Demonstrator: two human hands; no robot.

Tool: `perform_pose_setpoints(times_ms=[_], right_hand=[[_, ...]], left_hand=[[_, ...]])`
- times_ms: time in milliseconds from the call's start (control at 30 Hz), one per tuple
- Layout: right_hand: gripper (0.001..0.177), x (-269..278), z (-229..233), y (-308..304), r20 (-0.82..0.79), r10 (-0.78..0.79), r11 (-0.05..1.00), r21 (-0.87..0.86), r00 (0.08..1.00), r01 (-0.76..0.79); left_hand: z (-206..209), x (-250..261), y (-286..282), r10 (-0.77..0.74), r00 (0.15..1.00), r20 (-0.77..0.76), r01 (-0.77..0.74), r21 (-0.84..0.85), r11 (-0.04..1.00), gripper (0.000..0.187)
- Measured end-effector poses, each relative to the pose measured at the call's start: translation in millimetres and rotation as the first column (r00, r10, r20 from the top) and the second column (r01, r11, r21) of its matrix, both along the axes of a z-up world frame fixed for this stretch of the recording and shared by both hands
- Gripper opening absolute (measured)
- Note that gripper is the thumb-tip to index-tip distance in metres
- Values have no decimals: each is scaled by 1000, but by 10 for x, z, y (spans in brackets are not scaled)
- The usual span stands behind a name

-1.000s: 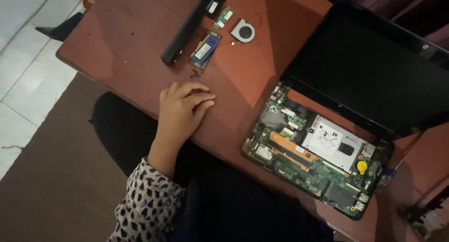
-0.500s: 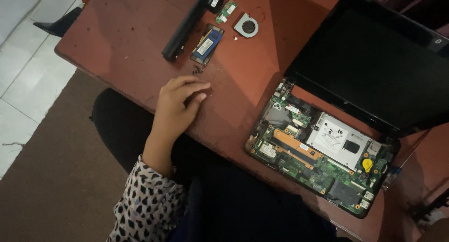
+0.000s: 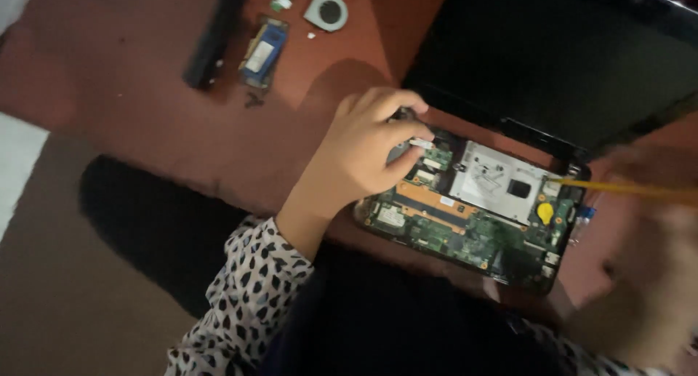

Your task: Disassembling a laptop using a screwdriver to remove internal components.

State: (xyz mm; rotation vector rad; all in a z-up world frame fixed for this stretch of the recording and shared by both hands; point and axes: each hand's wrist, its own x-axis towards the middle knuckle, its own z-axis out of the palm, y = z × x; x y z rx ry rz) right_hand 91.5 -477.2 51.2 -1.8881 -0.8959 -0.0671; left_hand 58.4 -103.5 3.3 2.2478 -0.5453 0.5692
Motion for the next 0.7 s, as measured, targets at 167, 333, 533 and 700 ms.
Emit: perform_pose_setpoints(times_ms=[167, 333, 533, 700], right_hand=[[23, -45, 233, 1266, -47, -45, 997, 58, 998, 47], [23, 21, 120, 1520, -228, -17, 992, 117, 973, 44], [25, 6, 44, 1522, -266, -47, 997, 41, 963, 60], [24, 26, -45, 1436, -250, -21, 999, 32, 968, 30]], left_hand=[[-25, 55, 42, -71, 986, -153, 80, 55, 995, 15], [-8, 5, 97, -91, 980, -177, 100, 43, 994, 19], [-25, 45, 59, -28, 983, -183, 51, 123, 991, 24], [-13, 46, 73, -62, 980, -191, 79, 85, 993, 20]])
